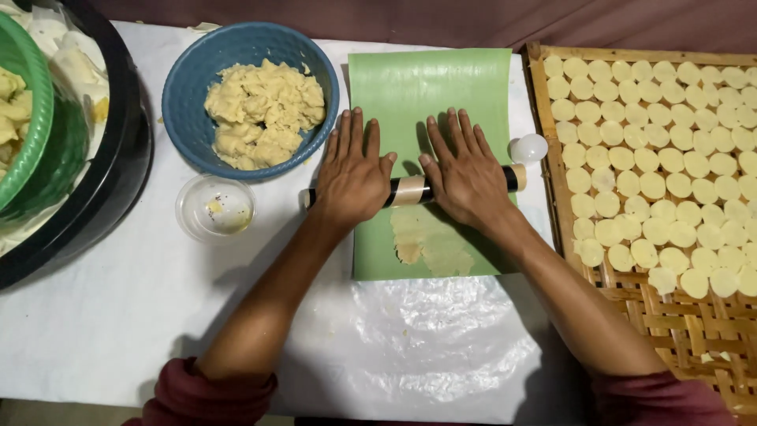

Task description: Rolling out small pieces of dough into thin discs using a rolling tool on a mat.

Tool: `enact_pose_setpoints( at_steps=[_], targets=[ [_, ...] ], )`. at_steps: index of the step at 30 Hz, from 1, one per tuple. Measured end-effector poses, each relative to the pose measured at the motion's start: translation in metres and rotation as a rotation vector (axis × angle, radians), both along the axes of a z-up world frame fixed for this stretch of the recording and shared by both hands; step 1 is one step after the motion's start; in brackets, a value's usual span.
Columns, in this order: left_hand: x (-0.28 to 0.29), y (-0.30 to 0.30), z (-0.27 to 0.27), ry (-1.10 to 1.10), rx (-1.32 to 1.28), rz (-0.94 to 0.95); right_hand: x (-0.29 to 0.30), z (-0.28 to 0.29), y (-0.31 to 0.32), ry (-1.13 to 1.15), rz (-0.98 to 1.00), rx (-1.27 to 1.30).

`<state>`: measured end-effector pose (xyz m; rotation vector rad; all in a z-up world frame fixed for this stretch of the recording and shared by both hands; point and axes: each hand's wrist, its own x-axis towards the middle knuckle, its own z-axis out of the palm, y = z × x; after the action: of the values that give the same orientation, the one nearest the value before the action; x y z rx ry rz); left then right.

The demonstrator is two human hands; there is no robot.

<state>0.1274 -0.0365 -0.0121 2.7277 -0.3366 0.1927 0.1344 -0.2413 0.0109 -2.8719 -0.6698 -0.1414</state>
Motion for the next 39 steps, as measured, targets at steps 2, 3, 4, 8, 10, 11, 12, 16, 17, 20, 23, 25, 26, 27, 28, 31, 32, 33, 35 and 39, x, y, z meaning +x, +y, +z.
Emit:
enact_pose_setpoints(
  at_steps=[2, 3, 4, 8, 10, 11, 12, 16, 17, 20, 23, 25, 26, 27, 28, 31, 32, 33, 35, 39],
  targets=[
    [0.004, 0.001, 0.007, 0.034, -0.016, 0.002, 0.009, 0.002, 0.003, 0.035, -0.032, -0.030],
    [0.004, 0.002, 0.005, -0.021, -0.005, 0.011, 0.009, 0.002, 0.004, 0.016, -0.034, -0.027],
    [0.002, 0.000, 0.002, -0.071, 0.000, 0.019, 0.007, 0.002, 0.003, 0.001, -0.038, -0.029],
    [-0.050, -0.005, 0.004, -0.193, 0.032, -0.019, -0.042, 0.001, -0.006, -0.069, 0.013, 0.024],
    [-0.078, -0.007, 0.004, -0.280, 0.049, -0.064, -0.069, -0.004, -0.013, -0.043, 0.017, 0.045],
    [-0.079, -0.005, 0.013, -0.277, 0.046, -0.065, -0.071, 0.003, -0.014, -0.041, 0.015, 0.043],
    [-0.080, -0.003, 0.022, -0.281, -0.014, -0.074, -0.073, 0.011, -0.014, -0.030, -0.002, 0.056],
    [-0.058, 0.018, 0.023, -0.339, -0.041, -0.142, -0.046, 0.023, -0.012, -0.100, -0.003, 0.098],
    [-0.062, 0.020, 0.020, -0.350, -0.040, -0.141, -0.043, 0.024, -0.013, -0.110, -0.002, 0.098],
    [-0.073, 0.026, 0.005, -0.234, -0.043, -0.293, -0.041, 0.018, -0.015, -0.026, 0.000, 0.069],
    [-0.089, 0.029, -0.008, -0.266, 0.185, -0.303, -0.052, 0.010, -0.019, 0.055, -0.020, 0.038],
    [-0.091, 0.027, -0.008, -0.287, 0.259, -0.324, -0.060, 0.015, -0.019, -0.010, -0.004, 0.064],
    [-0.096, 0.027, -0.001, -0.293, 0.257, -0.327, -0.064, 0.016, -0.021, -0.015, -0.008, 0.062],
    [-0.101, 0.027, 0.005, -0.339, 0.276, -0.354, -0.068, 0.017, -0.023, -0.020, -0.016, 0.056],
    [-0.110, 0.028, 0.011, -0.378, 0.295, -0.380, -0.075, 0.017, -0.024, -0.017, -0.021, 0.051],
    [-0.123, 0.028, 0.009, -0.316, 0.287, -0.385, -0.089, 0.017, -0.022, -0.021, -0.018, 0.054],
    [-0.126, 0.028, 0.008, -0.315, 0.287, -0.384, -0.091, 0.013, -0.022, -0.020, -0.017, 0.054],
    [-0.128, 0.027, 0.006, -0.324, 0.275, -0.376, -0.094, 0.009, -0.022, -0.047, -0.014, 0.035],
    [-0.132, 0.025, 0.007, -0.330, 0.262, -0.367, -0.096, 0.001, -0.023, -0.072, -0.010, 0.015],
    [-0.136, 0.024, 0.009, -0.408, 0.289, -0.335, -0.096, -0.013, -0.024, -0.153, -0.001, -0.022]
  ],
)
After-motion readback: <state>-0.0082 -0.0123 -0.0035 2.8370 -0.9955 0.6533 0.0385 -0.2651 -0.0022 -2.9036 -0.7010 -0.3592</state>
